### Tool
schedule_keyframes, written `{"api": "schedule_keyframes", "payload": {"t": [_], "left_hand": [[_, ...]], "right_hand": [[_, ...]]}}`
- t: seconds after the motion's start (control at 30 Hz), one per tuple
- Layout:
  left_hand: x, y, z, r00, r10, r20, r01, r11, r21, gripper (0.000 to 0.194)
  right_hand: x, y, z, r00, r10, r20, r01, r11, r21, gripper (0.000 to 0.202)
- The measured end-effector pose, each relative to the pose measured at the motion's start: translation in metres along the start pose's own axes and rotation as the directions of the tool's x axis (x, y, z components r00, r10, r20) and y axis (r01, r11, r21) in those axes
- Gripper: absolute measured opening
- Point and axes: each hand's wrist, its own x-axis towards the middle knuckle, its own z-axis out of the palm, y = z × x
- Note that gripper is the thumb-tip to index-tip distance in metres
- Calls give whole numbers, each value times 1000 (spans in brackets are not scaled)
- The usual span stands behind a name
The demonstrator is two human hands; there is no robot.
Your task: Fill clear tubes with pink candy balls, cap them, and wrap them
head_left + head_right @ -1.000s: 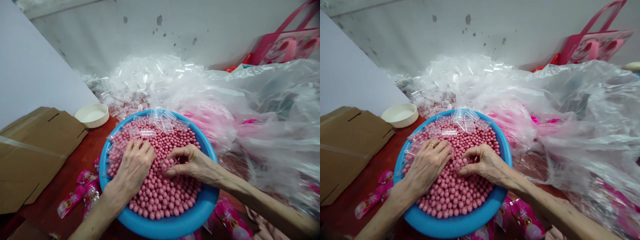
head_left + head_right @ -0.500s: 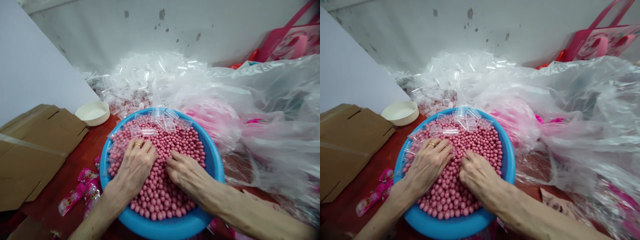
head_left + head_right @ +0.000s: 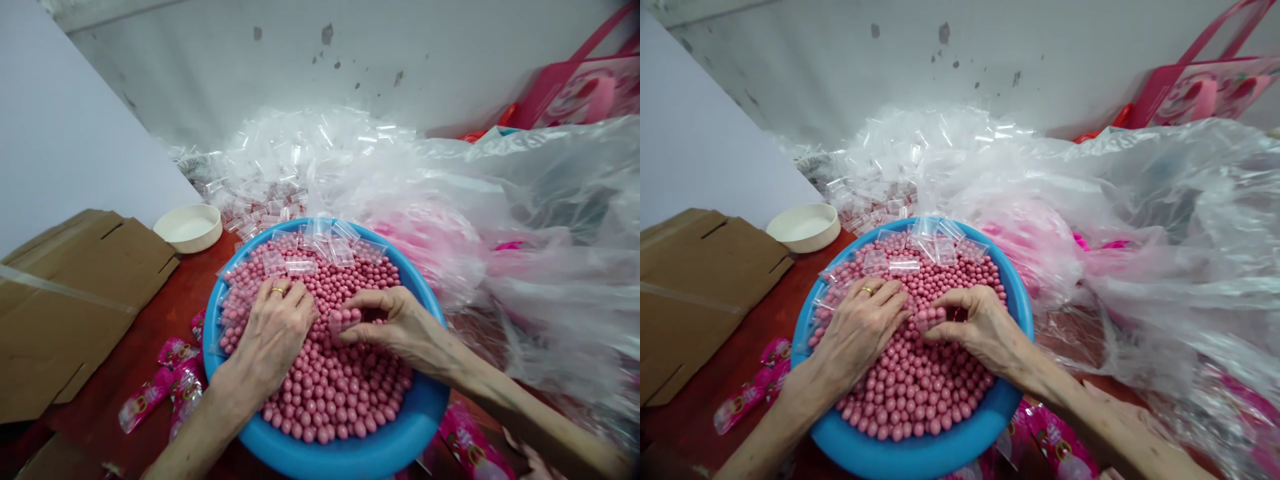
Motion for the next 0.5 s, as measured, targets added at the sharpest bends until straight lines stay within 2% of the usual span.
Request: {"api": "schedule_keyframes", "payload": {"t": [0.17, 0.5], "left_hand": [[1, 1, 0, 1000, -4, -5, 4, 1000, 2, 16], [2, 0, -1, 1000, -6, -9, 5, 1000, -20, 17]], "right_hand": [[0, -1, 6, 999, 49, 18, -49, 999, 12, 10], [0, 9, 5, 970, 182, 164, -212, 960, 184, 32]]}}
